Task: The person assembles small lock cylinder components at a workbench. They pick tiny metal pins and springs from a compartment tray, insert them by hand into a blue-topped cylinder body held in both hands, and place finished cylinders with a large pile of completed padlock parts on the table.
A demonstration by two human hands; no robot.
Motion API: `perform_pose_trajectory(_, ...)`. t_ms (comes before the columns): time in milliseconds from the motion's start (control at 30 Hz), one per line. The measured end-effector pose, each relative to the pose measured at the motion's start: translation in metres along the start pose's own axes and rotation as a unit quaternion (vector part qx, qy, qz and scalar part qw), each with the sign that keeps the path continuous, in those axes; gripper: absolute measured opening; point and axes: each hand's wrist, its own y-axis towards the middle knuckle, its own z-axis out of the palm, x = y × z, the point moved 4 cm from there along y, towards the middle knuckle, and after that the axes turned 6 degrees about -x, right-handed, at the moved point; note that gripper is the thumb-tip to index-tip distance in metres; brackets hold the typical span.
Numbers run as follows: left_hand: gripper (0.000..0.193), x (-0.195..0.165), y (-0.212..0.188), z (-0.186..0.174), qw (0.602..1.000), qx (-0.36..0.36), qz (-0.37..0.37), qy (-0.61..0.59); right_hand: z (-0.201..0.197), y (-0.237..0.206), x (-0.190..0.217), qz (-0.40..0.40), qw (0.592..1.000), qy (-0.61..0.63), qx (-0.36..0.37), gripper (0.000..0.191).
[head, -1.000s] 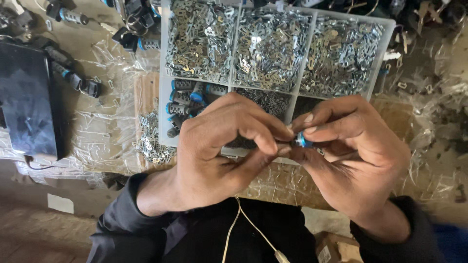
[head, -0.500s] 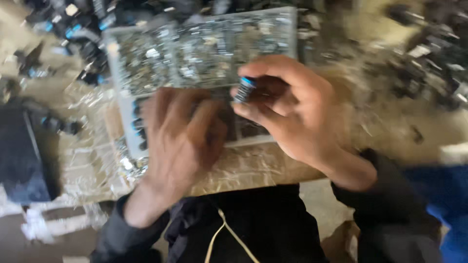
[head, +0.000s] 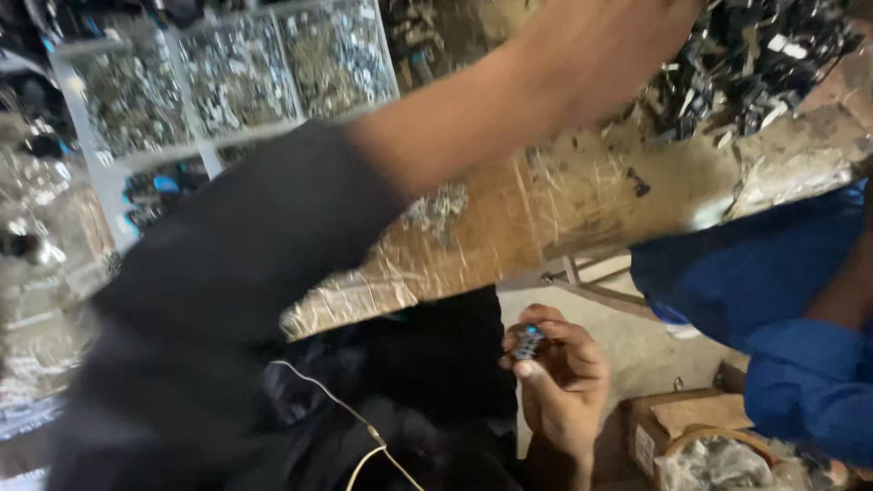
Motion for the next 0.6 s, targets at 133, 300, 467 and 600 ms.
perform_pose_trajectory(133,0.013,0.005,-0.015,0.093,0.992,0.121,-0.044,-0.002,-0.017,-0.027,-0.012,0.009,1.0,-0.026,0.01,0.042)
perform_pose_trajectory(300,0.034,-0.006,-0.005,0.061,0.991,-0.077,0.04,0.106,-0.01,-0.012,-0.011,0.008,0.999,-0.026,0.03,0.038)
perform_pose_trajectory(467,0.008,0.017,-0.02,-0.052,0.981,-0.005,-0.044,-0.19,0.034,0.007,-0.004,0.051,0.994,-0.009,0.097,0.036)
perform_pose_trajectory(600,0.008,0.019,-0.071,-0.175,0.922,0.118,-0.224,-0.292,0.074,0.02,-0.006,0.061,0.991,-0.022,0.116,0.035)
